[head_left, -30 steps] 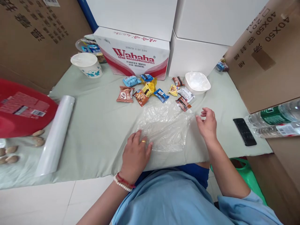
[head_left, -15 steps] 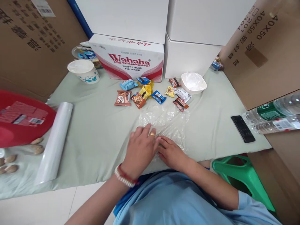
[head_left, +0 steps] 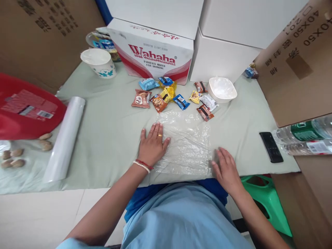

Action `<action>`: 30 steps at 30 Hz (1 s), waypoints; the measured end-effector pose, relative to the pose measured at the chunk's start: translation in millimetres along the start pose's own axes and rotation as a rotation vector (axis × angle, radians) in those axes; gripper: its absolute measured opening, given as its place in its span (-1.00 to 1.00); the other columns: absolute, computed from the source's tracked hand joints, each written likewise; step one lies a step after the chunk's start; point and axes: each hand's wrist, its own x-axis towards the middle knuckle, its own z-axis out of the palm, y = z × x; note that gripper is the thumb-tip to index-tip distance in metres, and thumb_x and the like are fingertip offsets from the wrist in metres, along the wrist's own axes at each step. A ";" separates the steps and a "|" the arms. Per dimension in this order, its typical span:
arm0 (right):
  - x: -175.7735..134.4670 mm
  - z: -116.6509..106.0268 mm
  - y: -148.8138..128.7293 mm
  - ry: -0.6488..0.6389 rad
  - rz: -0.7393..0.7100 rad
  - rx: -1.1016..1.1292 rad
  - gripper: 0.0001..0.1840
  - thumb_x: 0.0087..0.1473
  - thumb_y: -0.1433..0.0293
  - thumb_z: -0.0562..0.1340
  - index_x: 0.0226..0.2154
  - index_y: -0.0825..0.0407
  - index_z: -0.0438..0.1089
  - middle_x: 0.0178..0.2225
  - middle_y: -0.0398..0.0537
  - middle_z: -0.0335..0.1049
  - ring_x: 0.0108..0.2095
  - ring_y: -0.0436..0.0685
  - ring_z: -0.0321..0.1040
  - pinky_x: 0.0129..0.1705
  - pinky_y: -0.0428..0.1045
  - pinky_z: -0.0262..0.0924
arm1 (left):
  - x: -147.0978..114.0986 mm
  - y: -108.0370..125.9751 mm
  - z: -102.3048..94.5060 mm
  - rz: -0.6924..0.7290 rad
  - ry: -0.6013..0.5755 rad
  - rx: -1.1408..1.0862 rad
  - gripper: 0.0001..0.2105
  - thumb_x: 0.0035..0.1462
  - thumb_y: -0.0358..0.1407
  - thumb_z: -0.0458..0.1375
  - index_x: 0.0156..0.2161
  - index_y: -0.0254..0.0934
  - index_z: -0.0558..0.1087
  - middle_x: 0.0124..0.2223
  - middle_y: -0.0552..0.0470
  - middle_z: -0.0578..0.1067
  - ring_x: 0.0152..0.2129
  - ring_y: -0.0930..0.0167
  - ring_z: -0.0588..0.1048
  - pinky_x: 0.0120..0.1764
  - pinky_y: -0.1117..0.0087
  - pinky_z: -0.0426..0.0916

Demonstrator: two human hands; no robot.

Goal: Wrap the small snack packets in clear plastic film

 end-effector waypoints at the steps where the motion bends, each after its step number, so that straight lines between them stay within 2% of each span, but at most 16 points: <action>1: 6.3 -5.4 -1.8 0.058 0.010 0.034 -0.34 0.48 0.12 0.04 0.46 0.11 0.13 0.39 0.38 0.23 0.41 0.46 0.15 0.35 0.49 0.16 | -1.0 2.6 0.0 -0.011 0.000 0.001 -0.34 0.47 -0.04 -0.17 0.49 -0.44 0.11 0.51 -0.32 0.15 0.47 0.08 0.13 0.44 -0.28 -0.12; 3: 27.3 -15.3 -15.9 0.136 -0.030 0.124 -0.40 0.46 0.17 0.08 0.41 0.09 0.21 0.31 0.36 0.32 0.34 0.43 0.23 0.31 0.43 0.25 | -4.9 7.2 0.5 -0.036 -0.003 0.004 -0.35 0.47 -0.05 -0.17 0.48 -0.45 0.13 0.51 -0.33 0.14 0.47 0.07 0.13 0.44 -0.30 -0.11; 5: 54.4 -20.1 -42.5 0.157 -0.135 0.219 -0.46 0.45 0.22 0.11 0.38 0.03 0.25 0.25 0.27 0.39 0.29 0.38 0.29 0.30 0.38 0.29 | -11.4 9.8 1.2 -0.067 -0.002 -0.008 -0.36 0.48 -0.06 -0.17 0.46 -0.46 0.16 0.51 -0.34 0.16 0.47 0.05 0.13 0.43 -0.30 -0.07; 7: 81.5 -16.9 -75.5 0.139 -0.261 0.300 -0.47 0.46 0.25 0.11 0.38 0.03 0.23 0.25 0.25 0.40 0.29 0.34 0.30 0.32 0.35 0.28 | -18.9 9.0 0.8 -0.101 0.021 -0.057 -0.37 0.49 -0.06 -0.17 0.44 -0.47 0.19 0.50 -0.37 0.18 0.47 0.04 0.14 0.43 -0.25 0.00; 9: 103.8 -5.4 -106.5 0.089 -0.367 0.349 -0.41 0.46 0.24 0.09 0.42 0.08 0.17 0.33 0.28 0.31 0.36 0.34 0.22 0.37 0.34 0.22 | -25.3 3.4 -2.7 -0.137 0.087 -0.136 -0.40 0.50 -0.06 -0.17 0.41 -0.47 0.22 0.48 -0.39 0.22 0.46 0.04 0.15 0.42 -0.19 0.09; 12: 123.9 19.1 -133.5 -0.042 -0.471 0.310 -0.32 0.45 0.16 0.11 0.48 0.08 0.09 0.49 0.26 0.08 0.49 0.37 -0.01 0.47 0.41 0.02 | -28.7 -17.6 -16.2 -0.183 0.243 -0.240 -0.48 0.50 -0.06 -0.13 0.32 -0.40 0.32 0.41 -0.38 0.31 0.43 0.09 0.21 0.40 -0.12 0.19; 15: 131.0 38.1 -133.9 -0.161 -0.529 0.208 -0.32 0.42 0.14 0.16 0.46 0.02 0.15 0.52 0.19 0.02 0.52 0.40 -0.08 0.50 0.50 -0.21 | -17.7 -57.0 -36.3 -0.229 0.357 -0.270 -0.57 0.49 -0.07 -0.09 0.16 -0.33 0.42 0.27 -0.33 0.44 0.32 0.14 0.34 0.36 -0.06 0.25; 18: 132.2 45.8 -124.8 -0.191 -0.551 0.185 -0.38 0.43 0.16 0.16 0.43 -0.01 0.23 0.50 0.15 0.08 0.51 0.37 -0.04 0.51 0.50 -0.25 | 16.4 -110.4 -56.4 -0.297 0.412 -0.220 -0.64 0.46 -0.10 -0.06 0.03 -0.29 0.45 0.11 -0.29 0.49 0.19 0.14 0.43 0.29 -0.02 0.31; 21: 130.8 47.5 -120.7 -0.164 -0.557 0.217 -0.40 0.43 0.16 0.16 0.42 -0.04 0.25 0.47 0.09 0.15 0.49 0.34 0.02 0.52 0.47 -0.25 | 75.1 -165.3 -75.0 -0.372 0.436 -0.152 -0.72 0.40 -0.19 0.00 -0.01 -0.32 0.44 0.07 -0.30 0.48 0.13 0.12 0.44 0.28 0.00 0.29; 23: 129.8 48.0 -120.5 -0.152 -0.560 0.236 -0.39 0.43 0.16 0.17 0.42 -0.03 0.24 0.47 0.08 0.17 0.48 0.34 0.05 0.52 0.46 -0.21 | 121.9 -197.3 -87.2 -0.406 0.431 -0.109 -0.72 0.36 -0.26 0.05 0.05 -0.36 0.43 0.12 -0.33 0.45 0.15 0.10 0.45 0.30 0.00 0.28; 25: 129.5 48.1 -120.5 -0.151 -0.566 0.251 -0.37 0.42 0.15 0.18 0.43 -0.02 0.22 0.46 0.09 0.17 0.48 0.34 0.05 0.52 0.45 -0.16 | 167.6 -223.7 -98.7 -0.424 0.433 -0.060 -0.62 0.32 -0.30 0.12 0.19 -0.40 0.37 0.23 -0.34 0.38 0.19 0.10 0.42 0.32 0.03 0.26; 27: 129.4 47.2 -119.9 -0.149 -0.565 0.268 -0.37 0.41 0.15 0.20 0.42 -0.01 0.23 0.45 0.09 0.19 0.48 0.34 0.06 0.51 0.44 -0.12 | 206.5 -242.8 -108.2 -0.410 0.378 0.001 -0.46 0.30 -0.27 0.18 0.31 -0.42 0.26 0.36 -0.29 0.28 0.30 0.11 0.34 0.37 0.06 0.19; 28: 129.4 46.1 -119.7 -0.150 -0.560 0.278 -0.38 0.40 0.16 0.20 0.40 0.00 0.26 0.44 0.08 0.22 0.48 0.33 0.07 0.51 0.43 -0.11 | 222.1 -249.2 -111.6 -0.406 0.306 0.034 -0.42 0.32 -0.22 0.18 0.34 -0.45 0.22 0.39 -0.25 0.26 0.33 0.12 0.30 0.38 0.08 0.17; 30: 129.6 43.0 -119.9 -0.162 -0.537 0.304 -0.43 0.40 0.16 0.20 0.35 0.01 0.32 0.41 0.08 0.28 0.46 0.31 0.10 0.52 0.41 -0.09 | 244.5 -255.0 -115.8 -0.444 0.195 0.074 -0.46 0.35 -0.16 0.14 0.28 -0.52 0.28 0.31 -0.16 0.36 0.30 0.11 0.33 0.35 0.06 0.20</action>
